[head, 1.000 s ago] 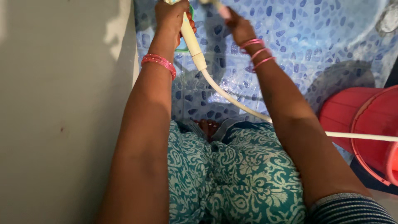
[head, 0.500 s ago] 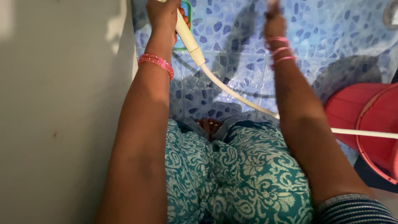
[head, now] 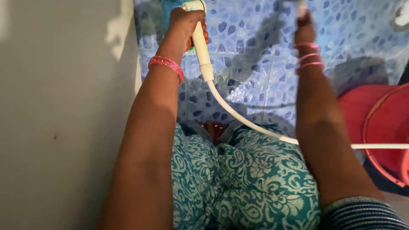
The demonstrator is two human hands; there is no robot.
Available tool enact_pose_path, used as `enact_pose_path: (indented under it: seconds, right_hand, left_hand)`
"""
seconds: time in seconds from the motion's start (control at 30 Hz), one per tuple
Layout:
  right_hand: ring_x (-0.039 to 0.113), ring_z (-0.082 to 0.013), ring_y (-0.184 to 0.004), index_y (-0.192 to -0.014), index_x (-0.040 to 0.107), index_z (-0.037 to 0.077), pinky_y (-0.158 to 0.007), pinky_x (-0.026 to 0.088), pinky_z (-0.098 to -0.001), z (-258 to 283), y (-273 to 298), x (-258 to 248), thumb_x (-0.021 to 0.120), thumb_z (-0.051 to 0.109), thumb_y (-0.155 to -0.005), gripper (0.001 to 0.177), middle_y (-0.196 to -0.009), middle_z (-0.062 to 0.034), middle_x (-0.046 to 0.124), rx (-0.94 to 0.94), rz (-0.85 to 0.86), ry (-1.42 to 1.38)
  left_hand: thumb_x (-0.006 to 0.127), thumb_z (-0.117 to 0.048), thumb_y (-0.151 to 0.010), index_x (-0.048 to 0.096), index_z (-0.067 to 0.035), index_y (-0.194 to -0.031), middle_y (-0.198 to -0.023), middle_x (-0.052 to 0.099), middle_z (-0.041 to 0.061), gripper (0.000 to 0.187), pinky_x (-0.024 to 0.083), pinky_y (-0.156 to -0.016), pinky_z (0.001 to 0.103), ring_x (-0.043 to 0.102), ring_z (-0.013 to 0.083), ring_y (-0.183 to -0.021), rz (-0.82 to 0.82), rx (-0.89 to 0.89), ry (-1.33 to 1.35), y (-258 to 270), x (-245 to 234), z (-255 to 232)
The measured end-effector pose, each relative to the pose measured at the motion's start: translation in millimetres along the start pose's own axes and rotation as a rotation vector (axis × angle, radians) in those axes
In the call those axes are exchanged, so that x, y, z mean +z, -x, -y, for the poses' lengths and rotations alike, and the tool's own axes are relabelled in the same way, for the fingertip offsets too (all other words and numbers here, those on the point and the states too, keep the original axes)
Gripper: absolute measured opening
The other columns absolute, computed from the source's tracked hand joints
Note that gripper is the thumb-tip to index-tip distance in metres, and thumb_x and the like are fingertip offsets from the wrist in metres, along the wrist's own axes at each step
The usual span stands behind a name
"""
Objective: The person is sitting on the floor and scrubbing a bidet sprayer head and its hose with a handheld brush while running water over them.
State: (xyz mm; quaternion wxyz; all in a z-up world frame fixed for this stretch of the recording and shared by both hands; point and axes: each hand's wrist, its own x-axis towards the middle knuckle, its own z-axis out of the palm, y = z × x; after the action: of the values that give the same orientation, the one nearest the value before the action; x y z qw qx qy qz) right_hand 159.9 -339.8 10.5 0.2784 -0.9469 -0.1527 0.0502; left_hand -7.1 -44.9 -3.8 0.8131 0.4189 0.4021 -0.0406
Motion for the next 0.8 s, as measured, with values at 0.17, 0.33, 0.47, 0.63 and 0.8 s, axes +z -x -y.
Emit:
enact_pose_path:
  seconds: [0.17, 0.33, 0.47, 0.63, 0.8]
  right_hand:
    - [0.059, -0.0422, -0.118, -0.151, 0.048, 0.008, -0.101, 0.048, -0.0467, -25, 3, -65, 0.053, 0.023, -0.108, 0.046, -0.135, -0.0233, 0.063, 0.210, -0.084, 0.328]
    - [0.066, -0.0318, -0.122, -0.154, 0.038, 0.000, -0.104, 0.056, -0.0433, -49, 53, -33, 0.050, 0.028, -0.114, 0.050, -0.137, -0.0276, 0.066, -0.032, -0.053, -0.133]
    - [0.064, -0.0258, -0.058, -0.143, 0.054, 0.007, -0.050, 0.053, -0.0397, -86, 145, 30, 0.066, 0.032, -0.099, 0.052, -0.082, -0.0145, 0.073, 0.122, 0.436, 0.100]
    - [0.069, -0.0273, -0.059, -0.139, 0.060, 0.009, -0.056, 0.057, -0.0422, -125, 195, 33, 0.063, 0.033, -0.098, 0.048, -0.079, -0.0175, 0.075, -0.190, 0.532, 0.156]
    - [0.065, -0.0524, -0.076, -0.120, 0.061, 0.003, -0.062, 0.050, -0.0613, -165, 202, -20, 0.061, 0.039, -0.109, 0.038, -0.079, -0.0306, 0.067, 0.158, 0.102, 0.366]
  left_hand:
    - [0.068, 0.000, -0.074, 0.060, 0.008, -0.086, -0.063, 0.061, 0.016, 0.016, 0.059, -0.047, 0.050, 0.063, 0.0294, -0.049, 0.001, 0.026, -0.042, 7, 3, -2]
    - [0.069, 0.000, -0.074, 0.060, 0.009, -0.085, -0.062, 0.061, 0.017, 0.017, 0.059, -0.046, 0.050, 0.062, 0.0299, -0.046, -0.023, 0.065, -0.032, 3, -1, 3]
    - [0.071, -0.002, -0.075, 0.059, 0.007, -0.085, -0.060, 0.061, 0.017, 0.018, 0.058, -0.041, 0.048, 0.063, 0.0288, -0.042, 0.018, 0.088, -0.010, 2, 14, 18]
    - [0.071, -0.004, -0.075, 0.062, 0.007, -0.088, -0.057, 0.060, 0.015, 0.019, 0.051, -0.033, 0.044, 0.061, 0.0263, -0.039, -0.044, 0.018, -0.221, 12, 64, 39]
    - [0.071, -0.002, -0.072, 0.054, 0.002, -0.096, -0.055, 0.058, 0.014, 0.030, 0.050, -0.032, 0.043, 0.057, 0.0248, -0.036, -0.088, 0.038, -0.314, 33, 82, 47]
